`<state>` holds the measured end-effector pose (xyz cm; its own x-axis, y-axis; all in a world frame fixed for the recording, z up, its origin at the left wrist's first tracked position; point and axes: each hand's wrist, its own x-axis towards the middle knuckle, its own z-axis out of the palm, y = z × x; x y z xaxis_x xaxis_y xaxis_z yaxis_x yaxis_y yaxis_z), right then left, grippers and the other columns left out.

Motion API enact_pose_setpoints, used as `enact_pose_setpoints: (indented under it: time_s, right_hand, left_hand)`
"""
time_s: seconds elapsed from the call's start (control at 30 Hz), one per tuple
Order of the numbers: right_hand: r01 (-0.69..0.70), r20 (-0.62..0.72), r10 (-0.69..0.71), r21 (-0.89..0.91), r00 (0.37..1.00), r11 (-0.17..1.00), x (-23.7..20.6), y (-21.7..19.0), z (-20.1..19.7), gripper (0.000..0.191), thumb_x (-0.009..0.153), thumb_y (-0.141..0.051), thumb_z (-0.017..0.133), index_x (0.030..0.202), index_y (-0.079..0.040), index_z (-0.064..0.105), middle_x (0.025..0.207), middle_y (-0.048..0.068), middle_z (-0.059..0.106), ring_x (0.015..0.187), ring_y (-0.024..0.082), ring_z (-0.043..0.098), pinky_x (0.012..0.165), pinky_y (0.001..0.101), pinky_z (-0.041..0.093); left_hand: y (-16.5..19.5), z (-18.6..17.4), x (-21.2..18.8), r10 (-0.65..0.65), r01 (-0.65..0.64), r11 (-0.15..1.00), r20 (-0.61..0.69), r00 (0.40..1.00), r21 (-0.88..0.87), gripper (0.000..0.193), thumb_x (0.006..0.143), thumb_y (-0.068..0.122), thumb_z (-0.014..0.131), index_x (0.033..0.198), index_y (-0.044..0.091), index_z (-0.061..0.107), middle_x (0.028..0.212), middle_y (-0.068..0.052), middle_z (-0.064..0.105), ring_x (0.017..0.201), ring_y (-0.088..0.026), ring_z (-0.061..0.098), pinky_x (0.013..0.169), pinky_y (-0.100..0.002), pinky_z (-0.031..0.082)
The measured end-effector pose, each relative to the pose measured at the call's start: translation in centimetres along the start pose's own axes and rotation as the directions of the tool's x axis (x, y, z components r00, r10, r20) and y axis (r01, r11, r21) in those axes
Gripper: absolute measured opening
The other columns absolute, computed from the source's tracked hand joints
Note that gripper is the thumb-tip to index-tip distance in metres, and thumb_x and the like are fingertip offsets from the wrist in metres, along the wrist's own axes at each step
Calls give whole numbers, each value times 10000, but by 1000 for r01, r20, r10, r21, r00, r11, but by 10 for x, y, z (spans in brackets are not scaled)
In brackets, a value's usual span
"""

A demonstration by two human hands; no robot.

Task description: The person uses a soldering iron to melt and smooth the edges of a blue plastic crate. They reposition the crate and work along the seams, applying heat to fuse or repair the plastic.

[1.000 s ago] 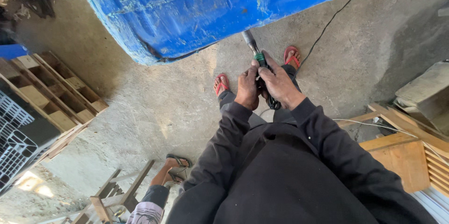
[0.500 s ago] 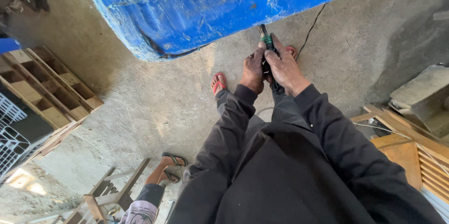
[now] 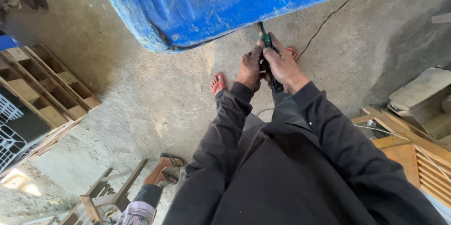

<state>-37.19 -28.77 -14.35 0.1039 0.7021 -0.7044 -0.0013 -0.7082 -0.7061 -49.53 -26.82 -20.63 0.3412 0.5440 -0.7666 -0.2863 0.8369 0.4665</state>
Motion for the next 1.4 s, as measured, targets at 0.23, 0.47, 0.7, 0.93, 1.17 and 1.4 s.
enact_pose_setpoints:
  time_s: [0.23, 0.47, 0.7, 0.93, 1.17, 1.4]
  right_hand:
    - [298, -33, -300, -58, 953, 953, -11, 34, -1, 588, 1106, -253, 501, 1621, -66, 288, 1307, 28, 562, 1078, 78, 576, 860, 259, 481]
    - [50, 38, -62, 268, 997, 962, -13, 39, -10, 589, 1052, -253, 496, 1616, -116, 396, 994, 25, 609, 805, 103, 557, 680, 288, 485]
    - [-26, -17, 34, 320, 999, 947, -13, 34, -12, 431, 1043, -241, 535, 1439, -80, 591, 1008, 71, 620, 797, 142, 568, 668, 309, 479]
    - [68, -96, -54, 145, 994, 987, -13, 19, -15, 487, 1027, -223, 535, 1489, -73, 521, 1130, 31, 674, 949, 124, 625, 808, 296, 522]
    - [20, -36, -21, -28, 999, 999, -23, 22, -26, 564, 1050, -276, 487, 1599, -164, 424, 1169, 91, 646, 985, 163, 615, 846, 326, 528]
    - [104, -41, -109, -106, 993, 989, -35, 39, -21, 544, 1059, -283, 488, 1584, -167, 405, 1532, 129, 517, 1370, 237, 524, 1095, 360, 434]
  left_hand:
    - [-13, 4, -11, -38, 41, 997, -65, 997, 60, 456, 969, 506, 610, 929, 55, 664, 709, -16, 577, 523, -145, 539, 398, -325, 393]
    - [-23, 9, -8, 9, 16, 982, -129, 992, 191, 455, 972, 480, 625, 906, 33, 684, 703, -17, 576, 528, -138, 526, 415, -314, 417]
    - [-25, 13, -5, 66, -57, 992, -83, 994, 110, 464, 988, 440, 637, 930, -16, 699, 724, -33, 607, 560, -134, 549, 451, -317, 441]
    - [-15, 21, -6, 27, -26, 999, -41, 999, 23, 452, 976, 419, 648, 962, -30, 692, 702, -55, 606, 538, -169, 548, 429, -337, 427]
    - [-22, 20, -5, -25, 23, 999, 62, 998, 43, 533, 972, 480, 620, 992, -51, 653, 762, -96, 623, 612, -219, 647, 490, -417, 548]
    - [-46, 16, -11, -61, 62, 997, -21, 998, 54, 540, 965, 492, 615, 1038, -40, 673, 789, -94, 651, 623, -206, 639, 500, -383, 539]
